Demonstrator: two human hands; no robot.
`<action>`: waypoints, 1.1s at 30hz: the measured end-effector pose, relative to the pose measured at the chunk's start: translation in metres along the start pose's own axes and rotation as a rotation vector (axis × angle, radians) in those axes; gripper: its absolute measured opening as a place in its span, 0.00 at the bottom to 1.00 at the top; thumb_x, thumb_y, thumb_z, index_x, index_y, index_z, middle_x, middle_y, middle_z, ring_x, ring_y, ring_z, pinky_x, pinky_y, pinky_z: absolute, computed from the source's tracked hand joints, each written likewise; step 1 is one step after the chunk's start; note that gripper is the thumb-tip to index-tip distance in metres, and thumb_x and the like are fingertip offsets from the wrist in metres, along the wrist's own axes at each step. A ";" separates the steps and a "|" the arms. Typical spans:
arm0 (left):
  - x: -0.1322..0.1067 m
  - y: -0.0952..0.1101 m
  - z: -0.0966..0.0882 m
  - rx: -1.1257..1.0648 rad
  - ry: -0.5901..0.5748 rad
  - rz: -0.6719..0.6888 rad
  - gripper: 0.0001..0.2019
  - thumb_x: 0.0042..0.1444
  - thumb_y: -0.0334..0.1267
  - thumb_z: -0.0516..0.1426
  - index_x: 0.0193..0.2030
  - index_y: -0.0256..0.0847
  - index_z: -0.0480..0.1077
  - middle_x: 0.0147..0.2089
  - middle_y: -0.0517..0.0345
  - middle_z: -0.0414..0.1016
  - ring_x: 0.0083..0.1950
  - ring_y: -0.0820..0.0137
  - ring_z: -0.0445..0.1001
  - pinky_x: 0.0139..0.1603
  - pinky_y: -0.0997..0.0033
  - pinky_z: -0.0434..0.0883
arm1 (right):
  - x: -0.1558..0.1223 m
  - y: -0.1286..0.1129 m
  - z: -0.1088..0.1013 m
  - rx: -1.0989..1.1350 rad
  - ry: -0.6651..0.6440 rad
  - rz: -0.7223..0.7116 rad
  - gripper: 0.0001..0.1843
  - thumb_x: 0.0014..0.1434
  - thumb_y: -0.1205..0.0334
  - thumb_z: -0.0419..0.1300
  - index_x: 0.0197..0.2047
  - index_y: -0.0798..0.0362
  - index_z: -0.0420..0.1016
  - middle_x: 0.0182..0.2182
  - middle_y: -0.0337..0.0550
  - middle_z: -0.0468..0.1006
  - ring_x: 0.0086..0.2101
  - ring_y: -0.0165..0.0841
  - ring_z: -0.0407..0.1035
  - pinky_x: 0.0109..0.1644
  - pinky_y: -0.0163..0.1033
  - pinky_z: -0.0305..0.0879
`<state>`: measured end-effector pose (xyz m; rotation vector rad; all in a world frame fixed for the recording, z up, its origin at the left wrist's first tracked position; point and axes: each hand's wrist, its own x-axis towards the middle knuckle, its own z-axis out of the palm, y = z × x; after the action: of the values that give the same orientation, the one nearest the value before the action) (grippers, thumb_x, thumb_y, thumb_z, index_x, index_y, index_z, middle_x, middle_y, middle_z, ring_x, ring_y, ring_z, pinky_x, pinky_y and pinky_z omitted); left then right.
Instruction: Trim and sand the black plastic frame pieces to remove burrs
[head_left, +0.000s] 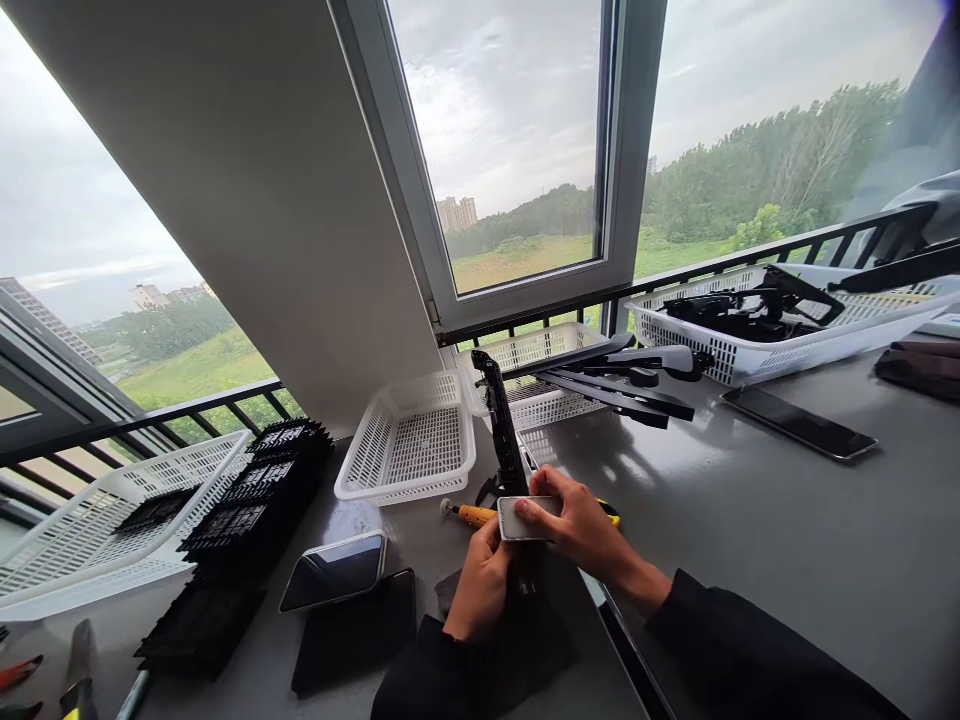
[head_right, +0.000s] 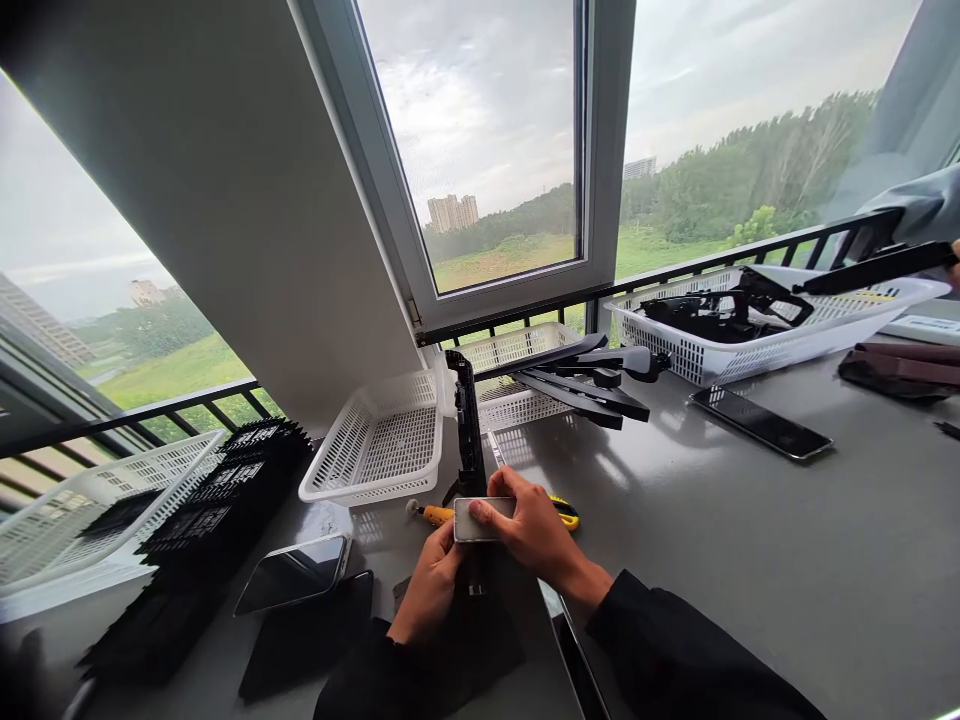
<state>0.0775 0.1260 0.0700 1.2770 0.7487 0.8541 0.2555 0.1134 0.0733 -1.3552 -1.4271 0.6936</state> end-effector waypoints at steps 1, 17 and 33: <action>0.000 0.000 0.000 -0.007 -0.005 -0.022 0.27 0.57 0.63 0.66 0.47 0.38 0.81 0.30 0.60 0.73 0.31 0.69 0.69 0.37 0.69 0.68 | 0.001 0.002 -0.001 0.001 0.025 0.003 0.21 0.62 0.40 0.63 0.33 0.49 0.67 0.29 0.38 0.73 0.32 0.35 0.67 0.37 0.39 0.62; 0.000 0.001 -0.001 0.003 -0.059 -0.021 0.27 0.59 0.60 0.66 0.52 0.38 0.81 0.39 0.52 0.80 0.45 0.57 0.77 0.52 0.61 0.72 | 0.005 0.005 -0.008 -0.005 0.071 0.023 0.22 0.63 0.38 0.62 0.34 0.48 0.66 0.30 0.37 0.72 0.33 0.37 0.68 0.39 0.40 0.63; 0.002 0.001 -0.012 -0.134 0.100 -0.073 0.30 0.55 0.59 0.69 0.56 0.39 0.80 0.41 0.50 0.84 0.40 0.60 0.80 0.42 0.65 0.74 | -0.009 -0.012 0.004 0.101 -0.177 -0.002 0.18 0.61 0.43 0.64 0.34 0.49 0.67 0.30 0.36 0.71 0.32 0.34 0.64 0.36 0.37 0.58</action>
<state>0.0682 0.1331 0.0695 1.0877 0.7992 0.8989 0.2463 0.1034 0.0800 -1.2383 -1.5105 0.8914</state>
